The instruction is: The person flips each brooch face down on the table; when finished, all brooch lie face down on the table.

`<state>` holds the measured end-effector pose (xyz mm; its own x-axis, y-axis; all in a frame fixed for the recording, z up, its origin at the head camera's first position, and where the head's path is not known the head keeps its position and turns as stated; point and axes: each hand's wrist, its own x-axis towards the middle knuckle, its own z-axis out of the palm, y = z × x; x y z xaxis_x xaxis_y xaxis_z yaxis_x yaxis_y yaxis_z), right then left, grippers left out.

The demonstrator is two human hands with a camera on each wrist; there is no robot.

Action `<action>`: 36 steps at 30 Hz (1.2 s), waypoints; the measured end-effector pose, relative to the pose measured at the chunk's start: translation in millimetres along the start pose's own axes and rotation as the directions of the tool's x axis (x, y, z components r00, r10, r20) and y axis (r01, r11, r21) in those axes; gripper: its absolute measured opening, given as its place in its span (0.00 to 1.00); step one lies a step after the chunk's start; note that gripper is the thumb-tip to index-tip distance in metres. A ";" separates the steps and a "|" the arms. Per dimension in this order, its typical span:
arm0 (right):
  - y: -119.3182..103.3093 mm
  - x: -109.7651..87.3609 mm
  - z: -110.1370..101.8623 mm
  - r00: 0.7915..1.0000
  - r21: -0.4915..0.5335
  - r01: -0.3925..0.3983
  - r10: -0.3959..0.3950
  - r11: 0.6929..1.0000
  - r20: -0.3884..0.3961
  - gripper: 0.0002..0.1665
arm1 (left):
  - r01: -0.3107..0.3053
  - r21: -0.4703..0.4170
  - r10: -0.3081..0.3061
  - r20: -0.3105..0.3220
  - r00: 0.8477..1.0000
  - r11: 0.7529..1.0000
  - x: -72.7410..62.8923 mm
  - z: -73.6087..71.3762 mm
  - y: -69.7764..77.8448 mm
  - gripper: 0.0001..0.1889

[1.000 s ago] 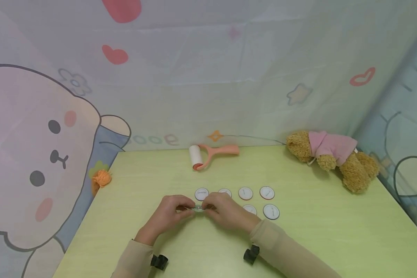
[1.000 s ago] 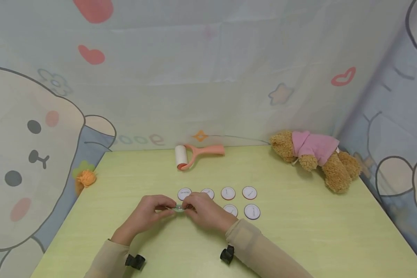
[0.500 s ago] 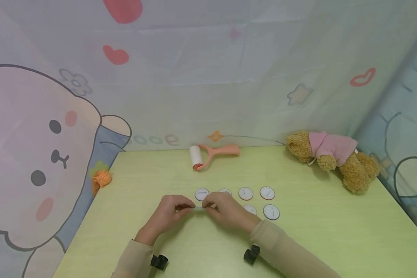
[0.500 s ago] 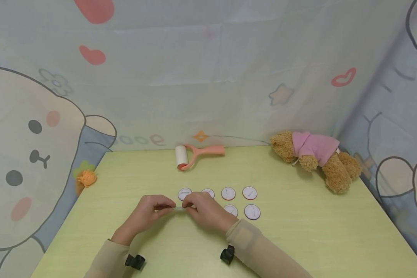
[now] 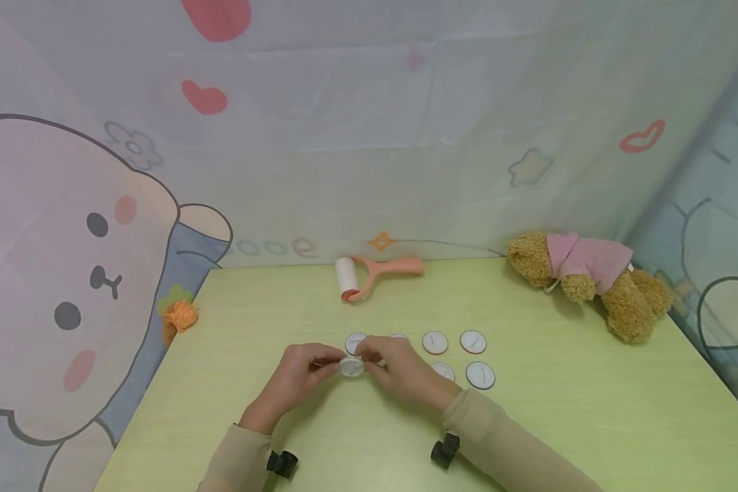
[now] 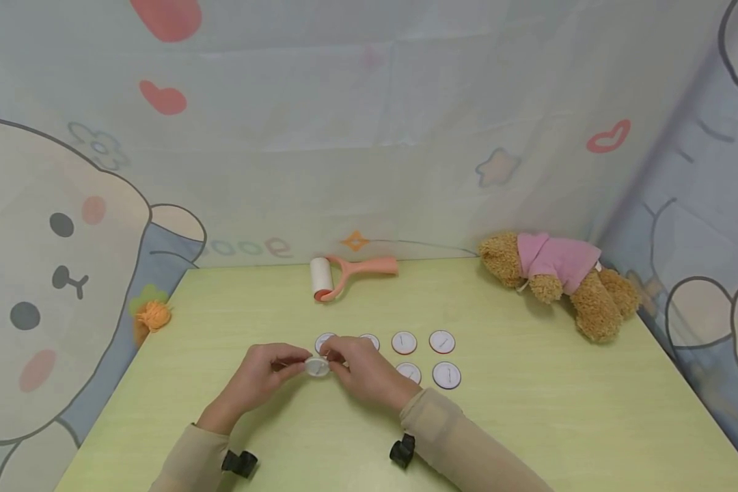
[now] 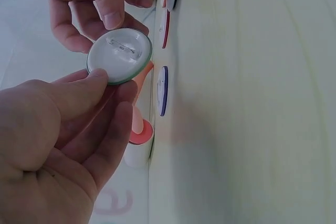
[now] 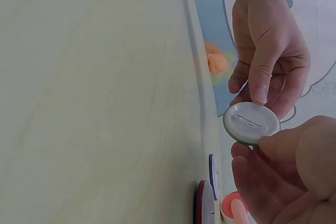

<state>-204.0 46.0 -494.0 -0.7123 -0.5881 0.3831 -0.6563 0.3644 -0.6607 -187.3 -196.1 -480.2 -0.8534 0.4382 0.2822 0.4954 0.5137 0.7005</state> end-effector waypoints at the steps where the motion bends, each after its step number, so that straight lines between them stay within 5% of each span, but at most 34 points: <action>1: 0.2 0.1 -0.1 1.000 -0.002 0.006 -0.006 1.000 -0.002 0.11 | -0.003 -0.001 0.003 -0.004 1.000 1.000 0.0 0.0 0.2 0.09; 36: -1.9 -2.9 -2.7 1.000 -0.013 0.009 -0.009 1.000 -0.021 0.15 | 0.001 -0.032 -0.001 0.001 1.000 0.999 0.0 1.6 2.3 0.14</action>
<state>-201.4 48.9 -492.2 -0.7113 -0.5760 0.4028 -0.6658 0.3684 -0.6488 -185.9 -193.7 -479.7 -0.8535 0.4390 0.2808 0.4894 0.4900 0.7214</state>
